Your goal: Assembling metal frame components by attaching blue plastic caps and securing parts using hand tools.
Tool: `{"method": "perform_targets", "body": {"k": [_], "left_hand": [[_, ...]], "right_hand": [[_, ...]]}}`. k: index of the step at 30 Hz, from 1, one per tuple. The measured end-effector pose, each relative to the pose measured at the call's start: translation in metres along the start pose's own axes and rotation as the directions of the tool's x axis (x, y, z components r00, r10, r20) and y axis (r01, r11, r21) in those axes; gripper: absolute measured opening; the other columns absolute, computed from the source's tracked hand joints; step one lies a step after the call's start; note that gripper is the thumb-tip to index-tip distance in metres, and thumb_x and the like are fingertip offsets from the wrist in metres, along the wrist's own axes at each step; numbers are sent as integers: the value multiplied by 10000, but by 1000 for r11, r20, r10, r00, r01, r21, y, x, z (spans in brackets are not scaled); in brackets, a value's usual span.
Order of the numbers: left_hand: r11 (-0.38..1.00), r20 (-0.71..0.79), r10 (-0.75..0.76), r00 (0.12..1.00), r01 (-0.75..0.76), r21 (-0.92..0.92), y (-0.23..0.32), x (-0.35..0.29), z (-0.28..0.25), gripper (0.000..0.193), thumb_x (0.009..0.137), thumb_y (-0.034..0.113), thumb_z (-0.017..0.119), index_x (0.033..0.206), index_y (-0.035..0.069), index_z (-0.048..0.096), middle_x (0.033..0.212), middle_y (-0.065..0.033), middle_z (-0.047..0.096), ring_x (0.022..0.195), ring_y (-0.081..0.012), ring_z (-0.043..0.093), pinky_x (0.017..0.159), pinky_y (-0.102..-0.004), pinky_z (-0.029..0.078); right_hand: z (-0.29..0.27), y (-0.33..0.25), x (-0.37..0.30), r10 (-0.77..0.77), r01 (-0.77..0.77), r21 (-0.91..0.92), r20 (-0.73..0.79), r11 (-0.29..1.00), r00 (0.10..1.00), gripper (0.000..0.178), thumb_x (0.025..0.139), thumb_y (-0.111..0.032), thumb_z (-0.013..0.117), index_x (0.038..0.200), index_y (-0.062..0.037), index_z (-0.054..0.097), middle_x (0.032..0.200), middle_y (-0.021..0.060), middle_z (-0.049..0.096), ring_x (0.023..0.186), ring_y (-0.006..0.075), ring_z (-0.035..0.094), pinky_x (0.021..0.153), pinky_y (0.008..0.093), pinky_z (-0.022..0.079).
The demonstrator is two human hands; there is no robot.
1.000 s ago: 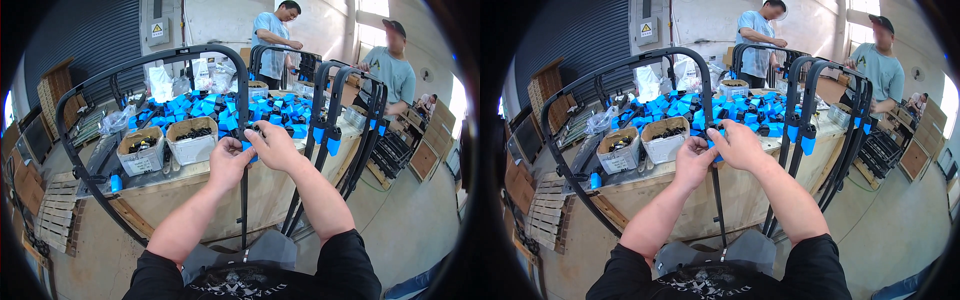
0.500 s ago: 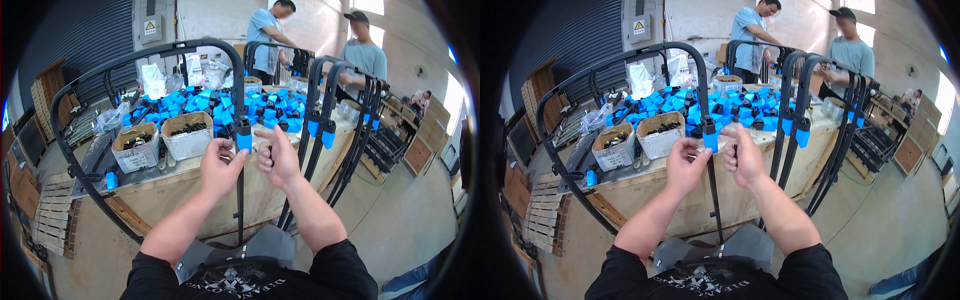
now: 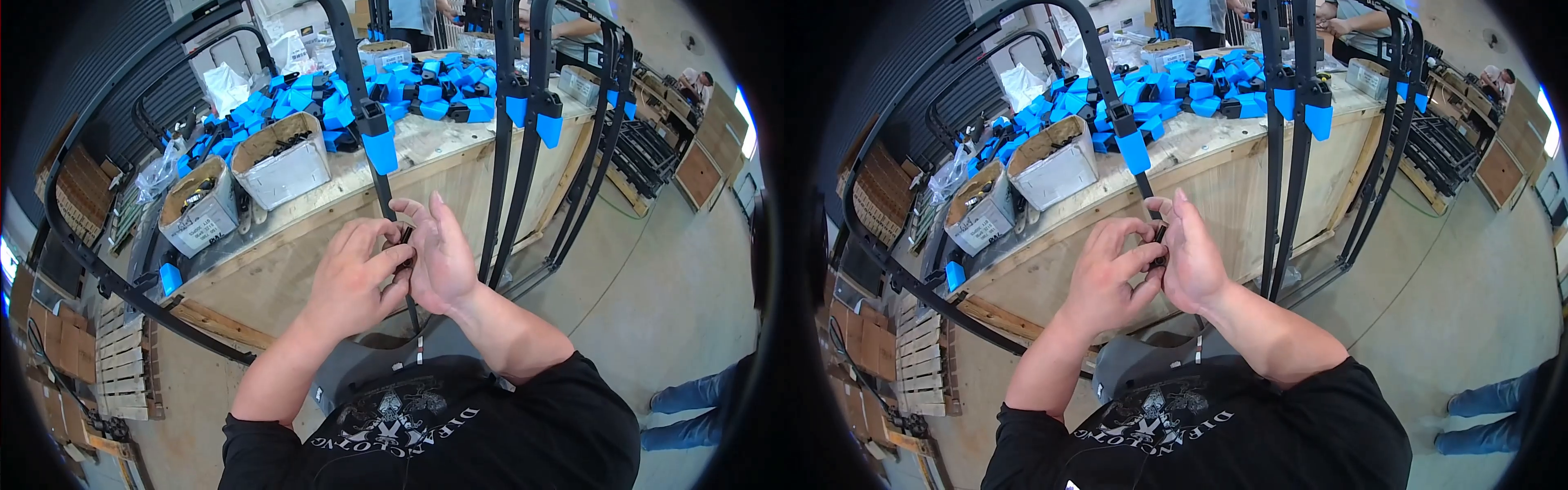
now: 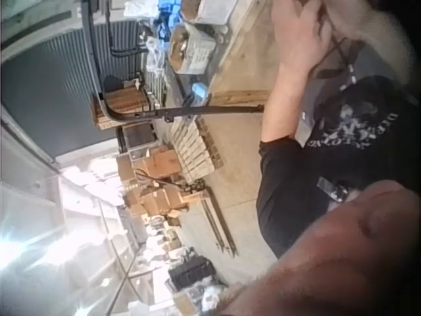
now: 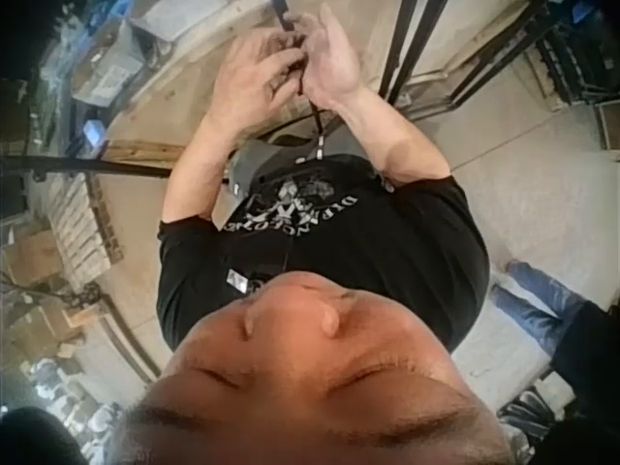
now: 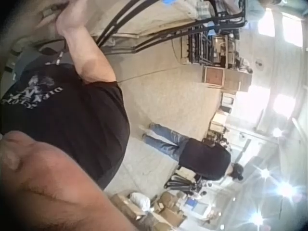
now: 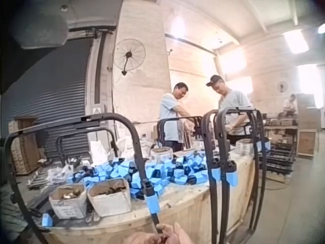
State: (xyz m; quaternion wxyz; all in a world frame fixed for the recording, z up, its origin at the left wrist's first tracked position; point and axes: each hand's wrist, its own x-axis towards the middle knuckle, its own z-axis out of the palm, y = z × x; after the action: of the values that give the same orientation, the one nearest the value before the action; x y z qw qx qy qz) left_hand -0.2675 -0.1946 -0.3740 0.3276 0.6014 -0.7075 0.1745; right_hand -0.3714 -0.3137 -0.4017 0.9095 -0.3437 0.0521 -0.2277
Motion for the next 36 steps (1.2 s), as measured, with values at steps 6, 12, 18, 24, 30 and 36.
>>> {"method": "perform_targets", "body": {"k": [6,12,18,24,30,36], "left_hand": [[996,-105,33,994,-41,-75,-5,0,1,258,743,68,775,978,49,669,1002,-85,656,928,-302,634,820,-399,521],[966,-180,-233,956,206,-155,-6,-6,6,234,785,29,793,994,51,693,857,-76,673,690,-155,646,607,-274,531],[971,-116,-216,970,200,-133,-9,-5,4,238,790,8,779,1012,54,705,875,-72,671,717,-167,646,609,-273,527],[995,-121,-96,988,92,-43,-11,2,-5,234,810,75,774,1033,74,704,885,-96,668,748,-275,648,665,-358,525],[865,-346,-483,805,376,-334,-36,39,-11,179,962,179,669,987,2,687,823,-80,664,702,-147,583,644,-291,473],[702,-210,-653,728,477,-529,-73,88,-17,346,1024,304,574,924,-15,665,726,-50,634,663,-117,531,602,-309,431]], "right_hand": [[-11,16,4,-38,35,-44,-69,998,997,455,1043,-475,454,1228,-64,510,988,58,547,820,156,537,721,325,458],[-15,3,-6,-137,155,-448,72,881,988,164,996,-196,622,1060,-45,632,850,-13,599,683,39,471,613,222,395],[-34,-5,5,76,-48,-254,102,966,992,171,988,-151,632,1102,-24,640,845,-24,608,614,22,440,544,204,360],[-34,-17,9,176,-136,-259,138,956,975,141,1000,-139,607,1092,-48,665,845,-34,586,638,44,413,555,216,334],[2,-59,42,-563,514,-852,377,100,736,374,932,-274,685,1176,-9,583,921,92,622,738,201,590,633,336,477],[37,-84,74,-439,461,-802,594,-378,674,404,894,-250,668,1137,29,509,1054,246,584,998,410,619,833,486,522]]}}
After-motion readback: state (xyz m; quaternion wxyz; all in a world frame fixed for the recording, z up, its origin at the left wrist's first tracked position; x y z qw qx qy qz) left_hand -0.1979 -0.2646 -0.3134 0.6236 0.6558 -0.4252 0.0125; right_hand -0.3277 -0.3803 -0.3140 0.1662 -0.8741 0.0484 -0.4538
